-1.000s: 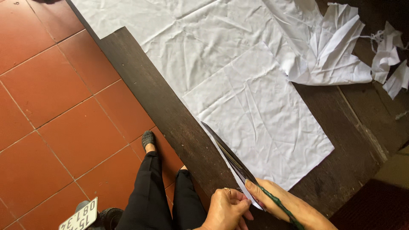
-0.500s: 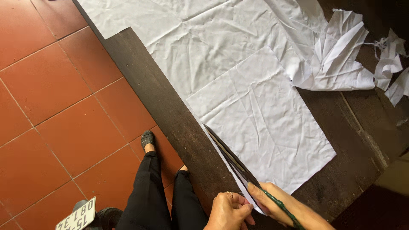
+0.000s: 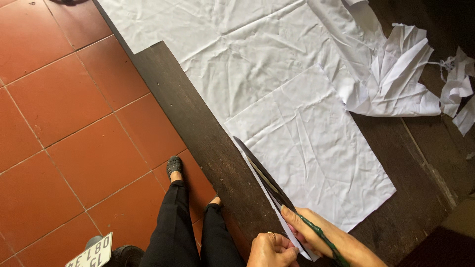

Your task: The person cuts a piece of white fabric with shears and marks it with tailor's chalk using a ruler.

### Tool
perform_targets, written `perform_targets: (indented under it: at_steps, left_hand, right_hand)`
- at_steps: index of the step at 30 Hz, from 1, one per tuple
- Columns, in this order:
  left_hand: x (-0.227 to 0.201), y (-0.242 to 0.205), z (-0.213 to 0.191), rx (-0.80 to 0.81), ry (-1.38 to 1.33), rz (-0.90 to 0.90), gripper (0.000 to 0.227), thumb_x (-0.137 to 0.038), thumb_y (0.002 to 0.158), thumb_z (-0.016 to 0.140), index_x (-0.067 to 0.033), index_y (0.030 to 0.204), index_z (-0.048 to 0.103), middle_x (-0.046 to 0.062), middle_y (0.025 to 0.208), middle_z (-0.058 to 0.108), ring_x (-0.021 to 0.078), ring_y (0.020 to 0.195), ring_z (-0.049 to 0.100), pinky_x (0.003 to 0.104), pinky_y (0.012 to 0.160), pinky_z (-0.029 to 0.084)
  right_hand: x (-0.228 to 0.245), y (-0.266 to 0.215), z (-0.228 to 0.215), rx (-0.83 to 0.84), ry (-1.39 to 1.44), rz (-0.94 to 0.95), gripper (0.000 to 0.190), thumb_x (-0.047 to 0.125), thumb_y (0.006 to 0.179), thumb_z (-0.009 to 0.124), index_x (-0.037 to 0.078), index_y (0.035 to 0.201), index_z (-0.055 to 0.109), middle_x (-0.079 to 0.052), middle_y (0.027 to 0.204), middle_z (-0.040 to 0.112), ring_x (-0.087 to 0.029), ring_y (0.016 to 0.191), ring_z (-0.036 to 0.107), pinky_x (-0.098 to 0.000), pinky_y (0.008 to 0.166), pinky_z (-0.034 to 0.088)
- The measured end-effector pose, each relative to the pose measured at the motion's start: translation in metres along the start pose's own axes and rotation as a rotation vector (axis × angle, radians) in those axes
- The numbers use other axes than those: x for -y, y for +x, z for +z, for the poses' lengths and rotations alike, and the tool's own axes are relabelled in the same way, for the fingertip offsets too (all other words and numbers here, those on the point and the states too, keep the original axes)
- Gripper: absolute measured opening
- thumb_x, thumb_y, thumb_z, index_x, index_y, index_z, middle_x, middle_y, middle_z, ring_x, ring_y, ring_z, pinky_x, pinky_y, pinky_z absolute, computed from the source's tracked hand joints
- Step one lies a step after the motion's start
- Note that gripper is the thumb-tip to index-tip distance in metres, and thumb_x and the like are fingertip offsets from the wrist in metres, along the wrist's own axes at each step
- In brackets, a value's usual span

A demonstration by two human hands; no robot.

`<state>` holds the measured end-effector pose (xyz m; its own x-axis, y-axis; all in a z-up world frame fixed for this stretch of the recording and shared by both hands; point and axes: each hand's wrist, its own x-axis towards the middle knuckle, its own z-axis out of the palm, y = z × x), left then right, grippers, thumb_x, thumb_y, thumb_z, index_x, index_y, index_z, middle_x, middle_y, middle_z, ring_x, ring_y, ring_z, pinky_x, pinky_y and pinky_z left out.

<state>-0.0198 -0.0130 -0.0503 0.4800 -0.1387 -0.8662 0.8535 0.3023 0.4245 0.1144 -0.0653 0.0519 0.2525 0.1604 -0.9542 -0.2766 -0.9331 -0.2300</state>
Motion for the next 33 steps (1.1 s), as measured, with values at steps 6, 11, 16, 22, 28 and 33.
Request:
perform_targets:
  at_steps: [6,11,16,22,28,33]
  left_hand:
    - [-0.005,-0.001,-0.005,-0.01,0.055,-0.006,0.006,-0.021,0.076,0.072,-0.0168,0.072,0.074,-0.006,0.061,0.071,-0.0052,0.053,0.062,0.01,0.056,0.049]
    - [0.018,0.016,0.001,-0.018,0.06,0.019,0.006,-0.023,0.074,0.074,-0.0185,0.07,0.074,-0.008,0.056,0.066,-0.0058,0.051,0.058,0.01,0.052,0.046]
    - [-0.002,0.001,-0.002,-0.05,0.011,-0.059,0.006,-0.022,0.072,0.075,-0.0161,0.069,0.074,-0.006,0.057,0.067,-0.0036,0.051,0.06,0.01,0.054,0.049]
    - [0.003,0.006,-0.002,-0.05,0.057,-0.026,0.005,-0.022,0.071,0.076,-0.0186,0.067,0.073,-0.009,0.057,0.067,-0.0057,0.052,0.06,0.009,0.057,0.048]
    - [-0.002,0.005,-0.003,-0.027,0.044,-0.083,0.003,-0.022,0.07,0.076,-0.0191,0.069,0.074,-0.009,0.057,0.067,-0.0068,0.052,0.059,0.008,0.057,0.047]
    - [0.0,0.005,-0.001,-0.046,0.013,-0.053,0.003,-0.02,0.071,0.075,-0.0172,0.069,0.074,-0.007,0.058,0.068,-0.0056,0.052,0.06,0.008,0.055,0.048]
  right_hand:
    - [0.026,-0.034,-0.008,0.036,0.079,-0.031,0.037,0.044,0.102,0.045,0.014,0.081,0.051,0.0,0.075,0.04,-0.012,0.063,0.037,-0.0257,0.061,0.039]
    - [0.022,-0.017,-0.004,0.002,0.0,-0.028,0.035,0.047,0.098,0.043,0.017,0.085,0.055,0.002,0.079,0.051,-0.008,0.073,0.048,-0.0221,0.072,0.044]
    - [0.019,-0.008,0.002,-0.067,0.122,-0.089,0.033,0.039,0.102,0.051,0.014,0.08,0.05,0.002,0.076,0.043,-0.009,0.069,0.045,-0.0253,0.069,0.047]
    - [0.046,-0.024,-0.005,-0.028,-0.085,-0.041,0.039,0.049,0.098,0.039,0.018,0.081,0.053,0.004,0.08,0.053,-0.007,0.075,0.049,-0.0219,0.074,0.044]
    - [0.017,0.026,-0.001,0.022,-0.057,-0.183,0.052,0.059,0.094,0.034,0.015,0.067,0.04,0.003,0.06,0.039,-0.011,0.055,0.034,-0.0295,0.051,0.032]
    - [0.017,0.0,-0.009,0.04,-0.072,-0.187,0.034,0.048,0.096,0.038,0.02,0.087,0.054,0.004,0.078,0.05,-0.006,0.072,0.046,-0.0221,0.072,0.042]
